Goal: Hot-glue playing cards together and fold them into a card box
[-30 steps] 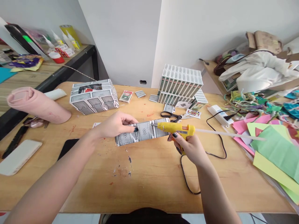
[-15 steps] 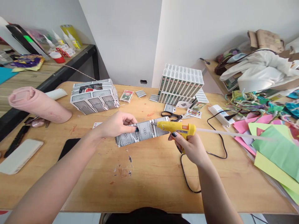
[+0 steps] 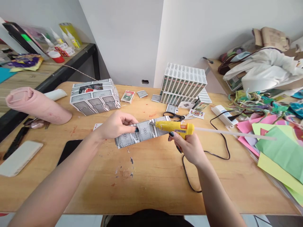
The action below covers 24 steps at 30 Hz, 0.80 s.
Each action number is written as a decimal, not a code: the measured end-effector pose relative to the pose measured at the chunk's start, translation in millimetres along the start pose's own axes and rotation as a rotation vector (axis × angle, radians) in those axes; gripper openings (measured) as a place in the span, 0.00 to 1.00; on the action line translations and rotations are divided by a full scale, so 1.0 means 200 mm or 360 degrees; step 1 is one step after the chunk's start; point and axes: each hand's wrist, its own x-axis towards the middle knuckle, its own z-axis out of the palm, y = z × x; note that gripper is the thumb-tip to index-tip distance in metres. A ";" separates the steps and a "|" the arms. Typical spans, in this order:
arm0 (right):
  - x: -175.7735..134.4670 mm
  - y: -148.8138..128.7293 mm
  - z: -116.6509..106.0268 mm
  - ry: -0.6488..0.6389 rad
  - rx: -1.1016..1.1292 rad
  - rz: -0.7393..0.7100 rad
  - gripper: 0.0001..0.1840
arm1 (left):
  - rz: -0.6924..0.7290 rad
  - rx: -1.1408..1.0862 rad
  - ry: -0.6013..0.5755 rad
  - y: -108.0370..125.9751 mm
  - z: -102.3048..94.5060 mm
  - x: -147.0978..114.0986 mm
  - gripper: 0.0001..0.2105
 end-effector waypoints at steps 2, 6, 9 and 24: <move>0.00 0.00 0.01 0.0010 0.0008 0.0000 0.27 | -0.0006 0.0009 0.0001 0.00 0.00 0.00 0.07; -0.01 0.01 0.04 0.0076 -0.0024 -0.0014 0.27 | -0.0005 0.0033 0.0011 0.00 -0.01 0.00 0.07; -0.02 0.02 0.06 0.0156 -0.0074 -0.0031 0.28 | 0.0007 0.0061 0.0003 0.00 -0.01 -0.01 0.06; -0.04 -0.02 0.06 0.0278 -0.0403 -0.0164 0.22 | -0.0008 0.0080 0.0001 0.01 -0.02 -0.02 0.06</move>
